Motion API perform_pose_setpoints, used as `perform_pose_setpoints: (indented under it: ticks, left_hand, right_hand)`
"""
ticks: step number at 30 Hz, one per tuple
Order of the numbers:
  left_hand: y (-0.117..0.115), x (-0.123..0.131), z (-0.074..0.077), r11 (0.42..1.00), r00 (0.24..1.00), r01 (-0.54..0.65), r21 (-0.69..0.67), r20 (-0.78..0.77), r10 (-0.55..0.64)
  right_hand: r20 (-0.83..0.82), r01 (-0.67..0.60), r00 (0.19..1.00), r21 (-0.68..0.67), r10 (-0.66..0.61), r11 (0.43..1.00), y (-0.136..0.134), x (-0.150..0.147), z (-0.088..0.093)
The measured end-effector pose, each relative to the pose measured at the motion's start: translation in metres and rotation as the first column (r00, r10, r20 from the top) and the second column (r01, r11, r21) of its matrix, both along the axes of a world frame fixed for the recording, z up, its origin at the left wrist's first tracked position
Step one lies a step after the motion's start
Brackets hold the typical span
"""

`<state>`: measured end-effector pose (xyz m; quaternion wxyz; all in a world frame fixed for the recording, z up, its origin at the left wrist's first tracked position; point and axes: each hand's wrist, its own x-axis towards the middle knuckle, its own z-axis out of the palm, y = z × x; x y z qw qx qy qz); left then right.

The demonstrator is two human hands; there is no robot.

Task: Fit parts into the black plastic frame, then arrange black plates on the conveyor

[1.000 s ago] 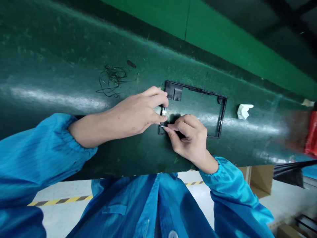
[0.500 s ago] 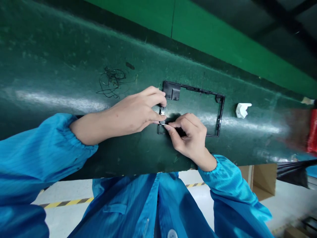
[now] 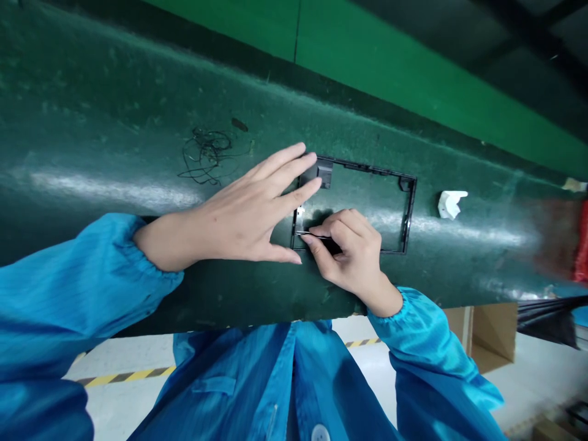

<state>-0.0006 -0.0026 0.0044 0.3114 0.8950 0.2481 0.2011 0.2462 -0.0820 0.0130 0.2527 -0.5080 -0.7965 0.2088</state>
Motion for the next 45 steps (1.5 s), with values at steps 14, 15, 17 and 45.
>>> perform_pose_setpoints:
  ticks: [14, 15, 17, 45]
  left_hand:
    - [-0.002, 0.005, -0.006, 0.995, 0.991, -0.095, 0.015, -0.098, 0.096]
    - [-0.002, 0.005, -0.007, 0.996, 0.991, -0.093, 0.015, -0.097, 0.094]
    - [-0.001, 0.006, -0.007, 0.995, 0.99, -0.097, 0.02, -0.102, 0.099]
    - [0.004, 0.01, 0.003, 0.994, 0.961, -0.075, 0.085, -0.259, 0.095]
  right_hand:
    - [0.013, -0.044, 0.999, -0.024, 0.044, 0.999, 0.002, 0.002, 0.003]
    - [0.014, -0.037, 0.999, -0.02, 0.037, 0.999, 0.001, 0.001, 0.003]
    - [0.019, -0.021, 1.0, -0.017, 0.021, 1.0, 0.0, 0.0, 0.004]
    - [0.033, 0.119, 0.992, -0.014, -0.119, 0.993, -0.004, -0.021, 0.008]
